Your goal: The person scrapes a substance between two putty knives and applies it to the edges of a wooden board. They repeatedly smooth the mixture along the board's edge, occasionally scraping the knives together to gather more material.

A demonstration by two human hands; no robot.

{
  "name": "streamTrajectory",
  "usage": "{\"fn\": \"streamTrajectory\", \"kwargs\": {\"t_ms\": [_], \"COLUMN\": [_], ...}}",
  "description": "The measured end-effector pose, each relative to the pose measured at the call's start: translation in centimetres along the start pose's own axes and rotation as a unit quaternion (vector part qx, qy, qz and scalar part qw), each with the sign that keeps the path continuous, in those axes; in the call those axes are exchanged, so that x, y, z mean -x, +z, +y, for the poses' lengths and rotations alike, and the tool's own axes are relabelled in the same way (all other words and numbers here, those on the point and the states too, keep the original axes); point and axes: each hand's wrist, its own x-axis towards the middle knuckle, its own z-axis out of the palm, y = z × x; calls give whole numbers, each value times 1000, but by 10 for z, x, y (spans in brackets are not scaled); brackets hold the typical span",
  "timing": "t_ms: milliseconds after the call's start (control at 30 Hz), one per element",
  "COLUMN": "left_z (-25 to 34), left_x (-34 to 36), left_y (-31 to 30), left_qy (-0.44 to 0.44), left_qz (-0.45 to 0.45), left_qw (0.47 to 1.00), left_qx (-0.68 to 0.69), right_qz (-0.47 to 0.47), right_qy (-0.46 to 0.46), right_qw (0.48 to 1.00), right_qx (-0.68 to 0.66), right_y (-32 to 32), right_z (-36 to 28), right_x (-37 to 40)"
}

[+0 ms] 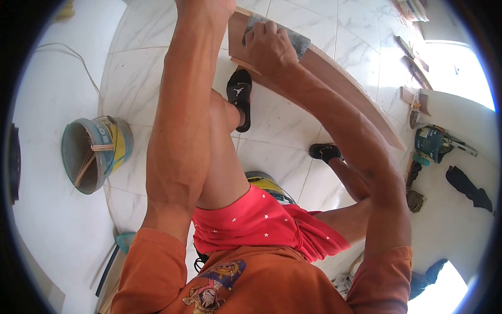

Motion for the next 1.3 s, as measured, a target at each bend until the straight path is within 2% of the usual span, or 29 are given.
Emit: {"fn": "streamTrajectory", "kwargs": {"t_ms": [100, 167, 200, 267, 300, 333, 400, 500, 633, 833, 933, 1067, 1167, 1267, 1300], "left_z": [-3, -3, -2, -3, -5, -5, -3, -4, -2, 7, 9, 7, 8, 4, 5], "left_x": [-5, -4, -4, -8, -10, -11, -15, -19, -16, -16, -16, -19, -16, -22, -23], "left_y": [-11, -9, -8, -14, -18, -19, -21, -28, -24, -23, -23, -27, -27, -36, -36], "left_qy": [38, 23, 16, 58, 77, 75, 72, 100, 113, 94, 95, 97, 110, 130, 136], "left_qz": [-86, -46, -25, -52, -66, -66, -68, -90, -65, -34, -21, -25, -46, -73, -80], "left_qw": [996, 999, 1000, 997, 995, 995, 995, 991, 991, 995, 995, 995, 993, 989, 987], "left_qx": [-1, -3, -4, -16, -22, -26, -32, -25, 8, 0, 6, 9, 1, -18, -25], "right_qz": [-39, -93, -93, -91, -132, -73, -69, -135, -123, -77, -94, 14, 30, 134, 119], "right_qy": [-22, -55, -24, 33, 55, 52, 119, 152, 111, 80, 100, -10, -24, 4, -4], "right_qw": [999, 994, 994, 991, 984, 983, 965, 957, 951, 966, 963, 999, 999, 990, 991], "right_qx": [-13, -29, -50, -97, -105, -161, -225, -209, -262, -234, -234, -40, 27, 39, 54], "right_y": [-14, -26, -29, -36, -41, -48, -45, -35, -46, -26, -22, 9, -5, 39, 40], "right_z": [-14, -17, -11, 5, 16, 34, 59, 80, 88, 79, 65, 38, -3, -25, -30], "right_x": [10, 12, 10, -1, -11, -10, -24, -41, -61, -68, -63, -46, -34, -30, -28]}}
